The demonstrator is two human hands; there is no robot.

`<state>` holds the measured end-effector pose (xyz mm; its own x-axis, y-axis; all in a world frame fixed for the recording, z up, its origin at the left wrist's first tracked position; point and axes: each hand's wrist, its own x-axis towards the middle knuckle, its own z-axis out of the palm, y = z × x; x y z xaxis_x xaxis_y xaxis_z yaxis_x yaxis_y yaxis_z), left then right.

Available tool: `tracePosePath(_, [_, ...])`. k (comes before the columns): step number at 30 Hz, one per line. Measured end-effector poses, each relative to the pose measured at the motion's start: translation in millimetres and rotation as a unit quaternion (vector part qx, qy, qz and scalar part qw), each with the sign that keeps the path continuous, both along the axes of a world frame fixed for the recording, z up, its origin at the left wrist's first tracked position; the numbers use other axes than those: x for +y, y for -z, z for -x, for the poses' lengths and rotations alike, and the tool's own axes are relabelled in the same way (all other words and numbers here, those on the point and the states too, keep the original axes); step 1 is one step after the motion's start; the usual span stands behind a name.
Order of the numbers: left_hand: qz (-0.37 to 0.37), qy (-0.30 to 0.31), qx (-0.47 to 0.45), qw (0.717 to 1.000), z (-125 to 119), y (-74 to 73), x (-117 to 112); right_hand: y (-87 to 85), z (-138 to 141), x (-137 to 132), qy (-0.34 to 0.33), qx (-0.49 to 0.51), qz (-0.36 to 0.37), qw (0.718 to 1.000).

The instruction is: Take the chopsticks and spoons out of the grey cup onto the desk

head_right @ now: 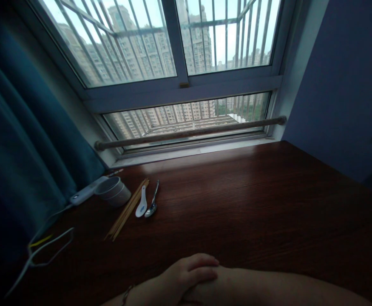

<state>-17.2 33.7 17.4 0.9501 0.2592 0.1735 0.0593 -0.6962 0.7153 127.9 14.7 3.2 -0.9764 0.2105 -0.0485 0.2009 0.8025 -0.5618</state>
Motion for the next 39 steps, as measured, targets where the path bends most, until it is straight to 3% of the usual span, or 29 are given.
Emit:
tracePosePath(5, [-0.005, -0.003, 0.001, 1.0, 0.1, 1.8, 0.3, 6.0, -2.5, 0.3, 0.006, 0.016, 0.008, 1.0])
tracePosePath(9, [-0.002, -0.006, 0.005, 1.0, 0.4, 0.9, 0.6, 0.7, -2.8, 0.0, 0.002, -0.038, 0.013, 0.999])
tracePosePath(21, [0.002, -0.004, 0.011, 1.0, 0.2, -0.4, 0.9, -14.6, -0.7, -0.2, 0.013, -0.046, 0.017, 0.999])
tracePosePath(30, [-0.005, -0.006, 0.003, 1.0, -0.8, -0.5, 0.3, -3.4, -2.5, -0.4, 0.024, -0.015, 0.048, 0.998])
tracePosePath(39, [0.0, 0.0, -0.003, 1.0, -0.2, -2.4, -0.3, -6.0, -2.3, -0.5, 0.025, 0.003, -0.013, 1.0])
